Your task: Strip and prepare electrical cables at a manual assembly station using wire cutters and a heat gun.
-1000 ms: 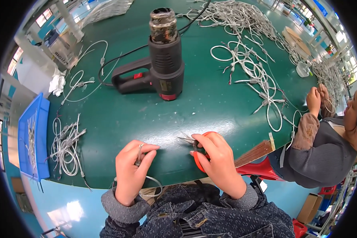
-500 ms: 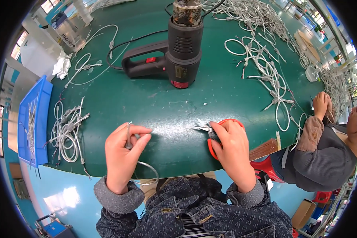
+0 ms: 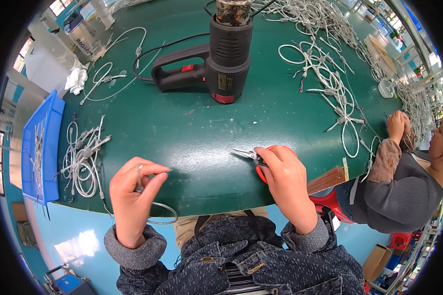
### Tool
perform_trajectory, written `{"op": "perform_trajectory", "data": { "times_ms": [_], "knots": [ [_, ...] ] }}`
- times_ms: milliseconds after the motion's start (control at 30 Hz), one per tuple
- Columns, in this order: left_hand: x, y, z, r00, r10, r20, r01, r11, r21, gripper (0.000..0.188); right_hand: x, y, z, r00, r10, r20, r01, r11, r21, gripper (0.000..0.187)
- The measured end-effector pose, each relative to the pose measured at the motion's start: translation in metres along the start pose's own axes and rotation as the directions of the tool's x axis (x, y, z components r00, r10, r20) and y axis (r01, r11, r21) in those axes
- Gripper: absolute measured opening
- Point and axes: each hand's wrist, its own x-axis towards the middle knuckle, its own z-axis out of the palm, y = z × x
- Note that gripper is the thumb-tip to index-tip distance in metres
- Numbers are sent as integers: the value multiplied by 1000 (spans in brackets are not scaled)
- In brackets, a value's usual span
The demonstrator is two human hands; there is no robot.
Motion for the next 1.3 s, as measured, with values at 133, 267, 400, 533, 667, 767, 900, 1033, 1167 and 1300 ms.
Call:
{"op": "perform_trajectory", "data": {
  "times_ms": [133,267,400,533,667,767,900,1033,1167,1300],
  "knots": [
    [12,6,19,996,28,88,-27,1000,-16,9,5,-21,-6,985,154,83,-174,906,387,32],
    [19,7,33,976,49,211,-19,990,-141,7,-5,-40,-11,963,140,230,-240,833,498,32],
    [18,7,36,969,8,245,44,978,-206,6,-6,-48,-6,960,112,255,-226,849,477,35],
    [16,7,39,968,-1,251,56,976,-210,6,-7,-52,5,984,75,161,-146,856,496,36],
    [15,7,40,969,16,247,32,982,-189,5,-4,-53,3,973,98,210,-194,841,505,36],
    [15,9,40,970,26,241,18,984,-177,5,-4,-52,4,976,83,200,-177,836,519,35],
    [15,8,42,973,26,231,14,985,-170,4,-7,-49,7,977,69,201,-173,807,565,33],
    [16,9,43,971,6,240,40,981,-187,3,-6,-50,4,956,99,276,-258,731,631,31],
    [13,9,43,969,10,246,37,982,-185,2,-7,-51,2,931,117,345,-325,696,640,31],
    [13,7,46,970,0,243,41,986,-163,3,-8,-51,2,923,127,364,-344,699,627,31]
  ]
}}
